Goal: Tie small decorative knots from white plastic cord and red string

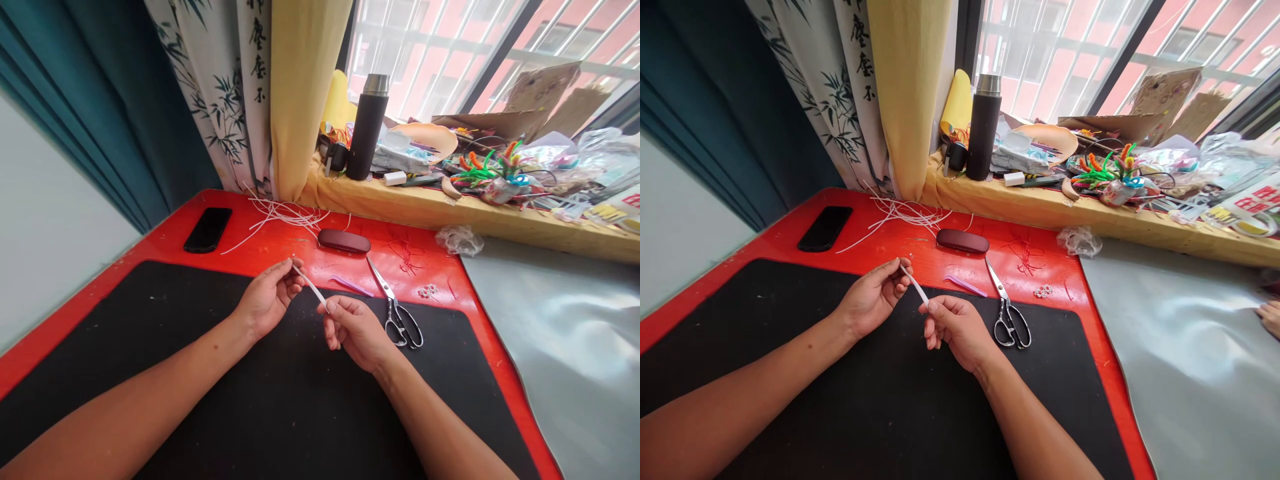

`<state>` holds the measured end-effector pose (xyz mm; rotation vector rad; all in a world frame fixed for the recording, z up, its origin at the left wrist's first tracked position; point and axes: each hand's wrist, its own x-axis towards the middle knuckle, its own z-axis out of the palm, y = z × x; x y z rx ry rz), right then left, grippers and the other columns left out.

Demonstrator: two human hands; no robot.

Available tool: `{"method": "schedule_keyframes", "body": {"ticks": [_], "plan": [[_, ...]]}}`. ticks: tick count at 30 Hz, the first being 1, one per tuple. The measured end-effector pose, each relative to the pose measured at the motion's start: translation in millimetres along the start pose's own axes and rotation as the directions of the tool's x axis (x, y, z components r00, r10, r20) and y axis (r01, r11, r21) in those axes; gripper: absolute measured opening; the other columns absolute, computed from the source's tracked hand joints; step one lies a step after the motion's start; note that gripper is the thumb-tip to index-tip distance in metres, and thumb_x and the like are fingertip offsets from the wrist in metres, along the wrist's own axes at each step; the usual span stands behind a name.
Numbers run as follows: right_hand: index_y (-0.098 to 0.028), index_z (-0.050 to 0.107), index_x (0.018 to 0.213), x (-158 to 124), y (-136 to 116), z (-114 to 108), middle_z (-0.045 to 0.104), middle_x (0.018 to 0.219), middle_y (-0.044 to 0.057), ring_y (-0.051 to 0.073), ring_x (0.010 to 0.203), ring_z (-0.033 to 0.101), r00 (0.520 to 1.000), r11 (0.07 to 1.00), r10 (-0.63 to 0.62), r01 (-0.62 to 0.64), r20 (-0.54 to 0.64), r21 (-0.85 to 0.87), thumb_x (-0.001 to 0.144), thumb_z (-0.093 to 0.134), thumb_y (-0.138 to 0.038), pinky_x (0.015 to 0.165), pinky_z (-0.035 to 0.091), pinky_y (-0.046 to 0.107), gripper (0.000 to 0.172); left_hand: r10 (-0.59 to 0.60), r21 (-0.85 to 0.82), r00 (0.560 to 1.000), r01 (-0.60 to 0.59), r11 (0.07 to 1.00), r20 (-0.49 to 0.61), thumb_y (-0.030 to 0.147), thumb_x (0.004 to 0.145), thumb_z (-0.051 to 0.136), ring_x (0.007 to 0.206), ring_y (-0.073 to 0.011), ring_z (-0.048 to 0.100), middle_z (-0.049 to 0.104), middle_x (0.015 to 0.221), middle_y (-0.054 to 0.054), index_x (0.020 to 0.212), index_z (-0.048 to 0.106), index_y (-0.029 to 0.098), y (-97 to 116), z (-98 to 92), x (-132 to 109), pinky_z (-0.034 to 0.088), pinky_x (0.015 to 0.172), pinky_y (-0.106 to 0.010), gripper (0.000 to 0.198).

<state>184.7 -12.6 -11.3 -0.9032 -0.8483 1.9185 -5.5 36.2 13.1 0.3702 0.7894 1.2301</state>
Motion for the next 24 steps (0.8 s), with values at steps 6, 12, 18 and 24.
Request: {"method": "schedule_keyframes", "body": {"ticks": [6, 12, 18, 24], "plan": [[-0.015, 0.075, 0.087, 0.8, 1.0, -1.7, 0.065, 0.056, -0.002, 0.009, 0.043, 0.058, 1.0, 1.0, -0.006, 0.006, -0.004, 0.02, 0.082, 0.088, -0.051, 0.044, 0.041, 0.02, 0.039, -0.003, 0.0, 1.0, 0.003, 1.0, 0.023, 0.013, 0.103, 0.058, 0.061, -0.0095, 0.068, 0.07, 0.076, -0.007, 0.087, 0.075, 0.007, 0.4, 0.1, -0.1, 0.058, 0.055, -0.013, 0.024], [-0.015, 0.074, 0.088, -1.7, -0.7, 1.4, 0.068, 0.058, -0.001, 0.011, 0.045, 0.061, 0.999, 1.0, 0.007, -0.006, 0.036, -0.018, 0.083, 0.086, -0.054, 0.046, 0.042, 0.02, 0.041, 0.021, 0.042, 0.994, -0.026, 0.999, 0.106, 0.016, 0.099, 0.066, 0.062, -0.0106, 0.068, 0.07, 0.075, -0.007, 0.088, 0.076, 0.008, 1.1, -3.2, 0.9, 0.057, 0.055, -0.014, 0.016], [-0.014, 0.075, 0.097, -4.3, -4.7, 3.1, 0.075, 0.072, 0.004, 0.013, 0.053, 0.069, 0.994, 1.0, -0.004, 0.005, 0.107, -0.009, 0.087, 0.081, -0.057, 0.049, 0.046, 0.02, 0.044, 0.072, 0.143, 0.98, -0.099, 0.985, 0.185, 0.023, 0.092, 0.076, 0.062, -0.012, 0.068, 0.072, 0.077, -0.008, 0.089, 0.077, 0.008, 4.3, -4.4, 1.0, 0.056, 0.055, -0.016, 0.016], [-0.014, 0.076, 0.107, -3.7, -2.9, 2.8, 0.078, 0.078, 0.006, 0.014, 0.056, 0.071, 0.991, 1.0, 0.014, -0.013, 0.132, -0.008, 0.089, 0.078, -0.059, 0.05, 0.047, 0.021, 0.049, 0.022, 0.25, 0.942, -0.111, 0.962, 0.335, 0.036, 0.087, 0.084, 0.061, -0.0147, 0.068, 0.074, 0.08, -0.009, 0.089, 0.078, 0.008, 0.2, -2.6, -6.9, 0.056, 0.053, -0.021, 0.028]]}}
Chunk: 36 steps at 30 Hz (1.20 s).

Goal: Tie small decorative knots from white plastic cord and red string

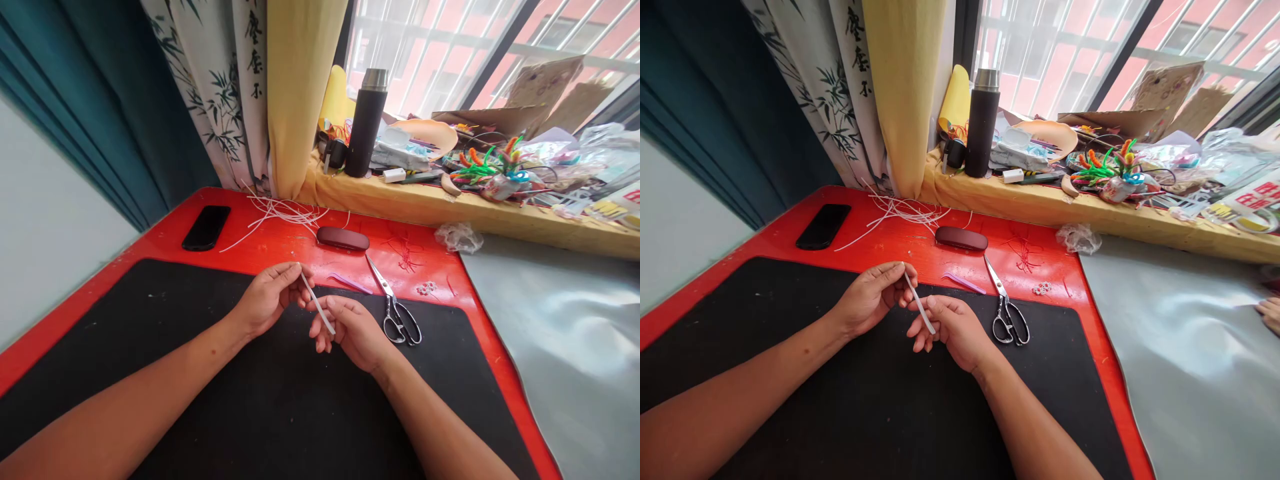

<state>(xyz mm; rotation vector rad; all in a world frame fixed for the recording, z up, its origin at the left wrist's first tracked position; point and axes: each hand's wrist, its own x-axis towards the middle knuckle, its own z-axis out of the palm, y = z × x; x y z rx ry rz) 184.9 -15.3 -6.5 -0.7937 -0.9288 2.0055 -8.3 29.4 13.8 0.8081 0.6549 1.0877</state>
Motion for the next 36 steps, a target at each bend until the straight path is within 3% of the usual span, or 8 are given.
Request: {"method": "schedule_keyframes", "body": {"ticks": [7, 16, 26, 30, 32, 33, 35, 36], "plan": [[-0.014, 0.072, 0.091, 2.2, 0.2, 0.7, 0.076, 0.071, 0.003, 0.013, 0.053, 0.07, 0.998, 1.0, 0.024, -0.024, -0.053, -0.009, 0.086, 0.084, -0.052, 0.05, 0.046, 0.02, 0.04, -0.039, 0.025, 0.999, 0.038, 0.999, 0.036, 0.039, 0.087, 0.084, 0.062, -0.0153, 0.069, 0.075, 0.082, -0.01, 0.092, 0.08, 0.009, -5.9, 3.4, -2.7, 0.055, 0.054, -0.022, 0.03], [-0.013, 0.072, 0.091, 1.2, 1.6, 0.4, 0.076, 0.072, 0.004, 0.013, 0.054, 0.07, 1.0, 1.0, 0.016, -0.015, -0.024, 0.012, 0.085, 0.084, -0.052, 0.05, 0.046, 0.02, 0.041, -0.04, 0.063, 0.999, 0.038, 0.997, 0.031, 0.043, 0.081, 0.088, 0.06, -0.0134, 0.067, 0.073, 0.079, -0.008, 0.088, 0.081, 0.01, -2.3, 8.9, -4.4, 0.052, 0.053, -0.02, 0.034], [-0.013, 0.071, 0.089, 0.6, 3.4, -0.7, 0.076, 0.07, 0.005, 0.014, 0.054, 0.071, 1.0, 0.999, 0.027, -0.027, 0.014, -0.031, 0.082, 0.086, -0.055, 0.055, 0.049, 0.023, 0.045, -0.008, 0.194, 0.998, -0.005, 0.981, 0.067, 0.047, 0.086, 0.083, 0.06, -0.0127, 0.063, 0.072, 0.08, -0.007, 0.09, 0.08, 0.012, -6.6, 9.5, -4.8, 0.048, 0.054, -0.022, 0.035], [-0.014, 0.069, 0.085, 1.8, 3.2, -0.5, 0.076, 0.07, 0.004, 0.014, 0.053, 0.071, 1.0, 1.0, 0.016, -0.016, 0.002, -0.015, 0.08, 0.088, -0.054, 0.051, 0.045, 0.022, 0.045, 0.019, 0.287, 0.999, -0.027, 0.958, 0.03, 0.055, 0.088, 0.077, 0.068, -0.0155, 0.066, 0.076, 0.1, -0.012, 0.113, 0.078, 0.013, -3.9, 2.2, 1.7, 0.051, 0.058, -0.026, 0.048], [-0.015, 0.068, 0.085, 2.7, 3.5, -1.2, 0.076, 0.07, 0.004, 0.014, 0.053, 0.071, 1.0, 1.0, 0.007, -0.007, -0.018, -0.005, 0.08, 0.088, -0.055, 0.051, 0.044, 0.022, 0.045, 0.153, 0.442, 0.988, -0.126, 0.888, -0.027, 0.059, 0.093, 0.068, 0.073, -0.0176, 0.068, 0.075, 0.112, -0.015, 0.129, 0.071, 0.015, 9.6, -11.5, 11.0, 0.053, 0.062, -0.029, 0.057], [-0.015, 0.068, 0.085, 3.1, 3.5, -1.7, 0.076, 0.07, 0.004, 0.014, 0.053, 0.071, 1.0, 1.0, 0.004, -0.004, -0.028, -0.001, 0.08, 0.088, -0.055, 0.051, 0.044, 0.022, 0.045, 0.26, 0.563, 0.964, -0.183, 0.806, -0.06, 0.057, 0.095, 0.065, 0.079, -0.0191, 0.069, 0.074, 0.116, -0.015, 0.134, 0.067, 0.015, 20.0, -21.9, 16.7, 0.056, 0.07, -0.031, 0.058], [-0.015, 0.068, 0.085, 3.5, 2.9, -2.2, 0.076, 0.07, 0.004, 0.014, 0.054, 0.071, 0.999, 1.0, -0.001, 0.001, -0.044, 0.008, 0.079, 0.088, -0.055, 0.051, 0.044, 0.022, 0.045, 0.475, 0.813, 0.872, -0.19, 0.55, -0.118, 0.053, 0.094, 0.064, 0.094, -0.0247, 0.07, 0.072, 0.123, -0.017, 0.141, 0.061, 0.013, 46.0, -48.4, 27.8, 0.057, 0.085, -0.039, 0.062], [-0.015, 0.068, 0.085, 3.5, 2.3, -2.2, 0.076, 0.07, 0.003, 0.014, 0.054, 0.071, 0.999, 1.0, -0.001, 0.002, -0.047, 0.011, 0.079, 0.088, -0.055, 0.051, 0.044, 0.022, 0.045, 0.558, 0.912, 0.817, -0.11, 0.395, -0.143, 0.05, 0.093, 0.064, 0.103, -0.0285, 0.07, 0.071, 0.126, -0.019, 0.145, 0.058, 0.012, 60.1, -63.7, 32.5, 0.056, 0.092, -0.043, 0.065]]}}
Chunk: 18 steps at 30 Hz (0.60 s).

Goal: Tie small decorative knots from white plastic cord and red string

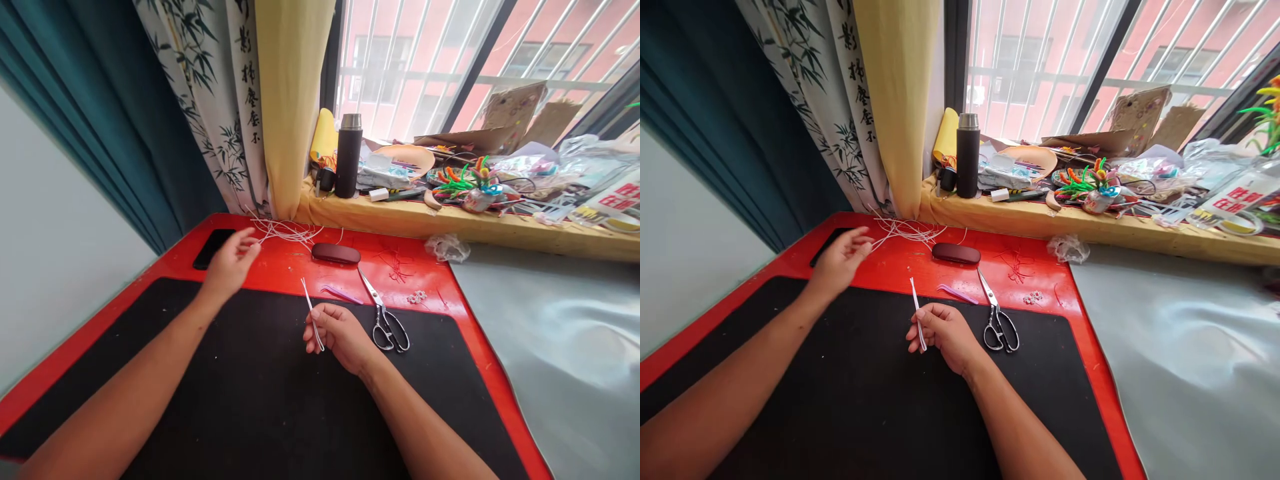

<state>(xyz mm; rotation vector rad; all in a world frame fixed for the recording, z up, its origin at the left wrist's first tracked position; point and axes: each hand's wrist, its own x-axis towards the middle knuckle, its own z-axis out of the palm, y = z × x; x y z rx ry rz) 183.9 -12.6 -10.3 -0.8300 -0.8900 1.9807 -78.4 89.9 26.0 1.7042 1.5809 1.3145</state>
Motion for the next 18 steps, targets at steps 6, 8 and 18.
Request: {"method": "schedule_keyframes", "body": {"ticks": [6, 8, 18], "plan": [[-0.015, 0.067, 0.084, -0.6, -2.6, 1.4, 0.075, 0.071, 0.003, 0.014, 0.054, 0.07, 1.0, 1.0, -0.009, 0.009, 0.002, 0.003, 0.077, 0.089, -0.056, 0.051, 0.044, 0.022, 0.047, -0.158, 0.813, 0.984, 0.155, 0.561, -0.078, 0.054, 0.089, 0.061, 0.136, -0.0515, 0.052, 0.056, 0.149, -0.032, 0.156, 0.047, 0.005, -51.3, -63.7, 52.4, 0.043, 0.11, -0.062, 0.084], [-0.015, 0.067, 0.085, -0.1, -1.6, 0.9, 0.076, 0.071, 0.004, 0.014, 0.055, 0.071, 1.0, 1.0, -0.012, 0.012, 0.002, 0.001, 0.078, 0.088, -0.057, 0.051, 0.045, 0.022, 0.047, -0.282, 0.85, 0.955, 0.226, 0.476, -0.095, 0.06, 0.087, 0.061, 0.138, -0.0541, 0.049, 0.053, 0.15, -0.035, 0.154, 0.047, 0.002, -64.0, -68.2, 58.2, 0.043, 0.108, -0.064, 0.09], [-0.015, 0.067, 0.085, -0.4, -0.9, 1.0, 0.076, 0.072, 0.003, 0.014, 0.055, 0.071, 1.0, 1.0, -0.003, 0.003, 0.008, -0.004, 0.079, 0.087, -0.056, 0.052, 0.046, 0.022, 0.046, -0.36, 0.829, 0.922, 0.31, 0.465, -0.143, 0.059, 0.085, 0.056, 0.139, -0.0543, 0.046, 0.057, 0.145, -0.034, 0.146, 0.059, 0.008, -89.8, -40.9, 68.0, 0.042, 0.104, -0.066, 0.079]]}}
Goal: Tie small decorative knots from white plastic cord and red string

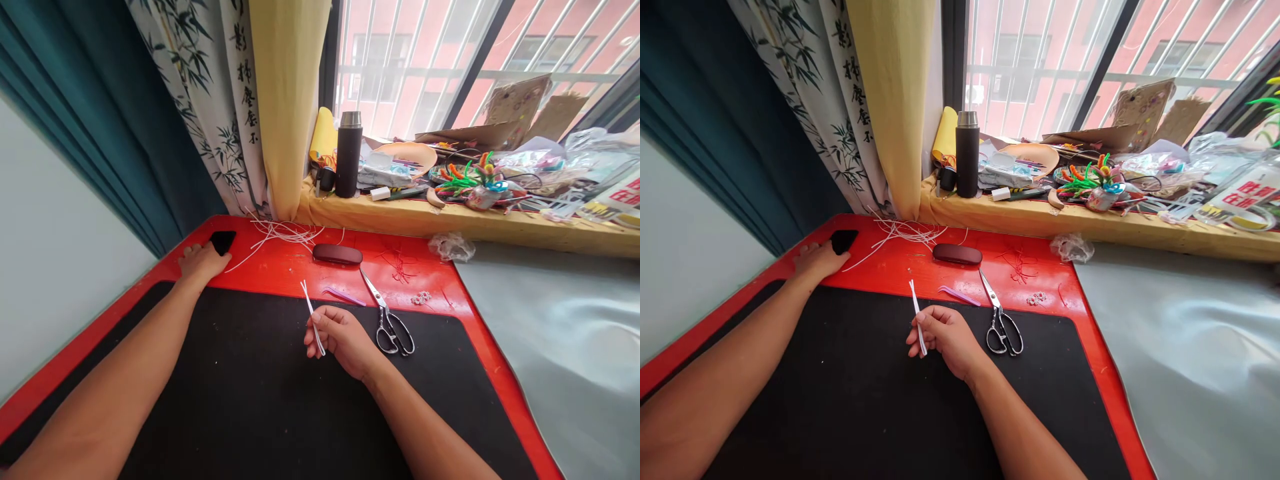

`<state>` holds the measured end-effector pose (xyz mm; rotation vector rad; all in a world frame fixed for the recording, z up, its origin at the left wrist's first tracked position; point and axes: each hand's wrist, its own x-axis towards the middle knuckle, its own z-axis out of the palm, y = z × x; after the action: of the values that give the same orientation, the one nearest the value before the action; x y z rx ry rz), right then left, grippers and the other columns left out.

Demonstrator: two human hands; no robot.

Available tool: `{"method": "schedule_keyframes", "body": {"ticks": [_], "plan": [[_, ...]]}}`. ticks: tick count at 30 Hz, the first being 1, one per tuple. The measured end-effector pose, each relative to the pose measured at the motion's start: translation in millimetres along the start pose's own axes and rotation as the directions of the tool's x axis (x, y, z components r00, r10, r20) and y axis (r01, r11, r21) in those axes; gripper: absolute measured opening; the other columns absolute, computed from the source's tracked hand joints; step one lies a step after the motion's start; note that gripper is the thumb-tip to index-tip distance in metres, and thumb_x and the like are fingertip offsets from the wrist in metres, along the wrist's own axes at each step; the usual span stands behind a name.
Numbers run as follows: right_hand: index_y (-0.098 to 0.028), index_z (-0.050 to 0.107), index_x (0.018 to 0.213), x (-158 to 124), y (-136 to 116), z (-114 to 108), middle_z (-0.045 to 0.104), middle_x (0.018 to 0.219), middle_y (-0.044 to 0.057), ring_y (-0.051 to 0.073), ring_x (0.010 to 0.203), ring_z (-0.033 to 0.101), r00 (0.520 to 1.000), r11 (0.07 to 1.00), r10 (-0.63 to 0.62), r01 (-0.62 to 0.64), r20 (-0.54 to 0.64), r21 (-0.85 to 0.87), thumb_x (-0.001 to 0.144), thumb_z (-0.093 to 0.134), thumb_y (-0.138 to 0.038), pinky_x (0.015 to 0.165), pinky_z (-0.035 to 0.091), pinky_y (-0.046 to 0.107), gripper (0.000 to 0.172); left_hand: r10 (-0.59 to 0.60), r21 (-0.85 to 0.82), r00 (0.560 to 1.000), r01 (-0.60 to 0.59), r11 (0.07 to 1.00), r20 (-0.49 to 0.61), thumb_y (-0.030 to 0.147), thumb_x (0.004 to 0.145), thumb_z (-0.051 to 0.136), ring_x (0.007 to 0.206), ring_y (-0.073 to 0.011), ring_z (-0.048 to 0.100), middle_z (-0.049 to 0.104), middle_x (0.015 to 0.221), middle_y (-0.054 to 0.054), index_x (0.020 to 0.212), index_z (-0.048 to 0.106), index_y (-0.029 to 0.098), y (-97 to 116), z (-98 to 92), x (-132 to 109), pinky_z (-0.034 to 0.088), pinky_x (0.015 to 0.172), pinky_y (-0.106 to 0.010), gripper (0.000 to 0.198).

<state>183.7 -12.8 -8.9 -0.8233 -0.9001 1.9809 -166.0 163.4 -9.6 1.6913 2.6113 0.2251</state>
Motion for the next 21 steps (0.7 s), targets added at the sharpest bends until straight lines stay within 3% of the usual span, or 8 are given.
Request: {"method": "schedule_keyframes", "body": {"ticks": [12, 21], "plan": [[-0.016, 0.067, 0.085, 0.4, 0.9, 0.2, 0.076, 0.072, 0.003, 0.014, 0.056, 0.072, 1.0, 1.0, 0.0, 0.0, 0.011, -0.021, 0.082, 0.086, -0.055, 0.054, 0.046, 0.023, 0.044, -0.092, -0.046, 0.993, 0.089, 0.995, -0.069, 0.059, 0.083, 0.058, 0.14, -0.0518, 0.043, 0.049, 0.151, -0.036, 0.145, 0.054, 0.003, 13.1, 10.4, 22.0, 0.043, 0.105, -0.064, 0.083], [-0.016, 0.066, 0.085, -0.7, 1.3, 0.2, 0.076, 0.072, 0.004, 0.015, 0.057, 0.071, 1.0, 0.999, -0.004, 0.005, 0.018, -0.042, 0.082, 0.085, -0.055, 0.055, 0.045, 0.024, 0.044, -0.085, -0.09, 0.991, 0.075, 0.993, -0.106, 0.057, 0.087, 0.058, 0.139, -0.0543, 0.042, 0.048, 0.149, -0.039, 0.144, 0.053, 0.0, 18.5, 13.5, 23.7, 0.039, 0.106, -0.066, 0.082]]}}
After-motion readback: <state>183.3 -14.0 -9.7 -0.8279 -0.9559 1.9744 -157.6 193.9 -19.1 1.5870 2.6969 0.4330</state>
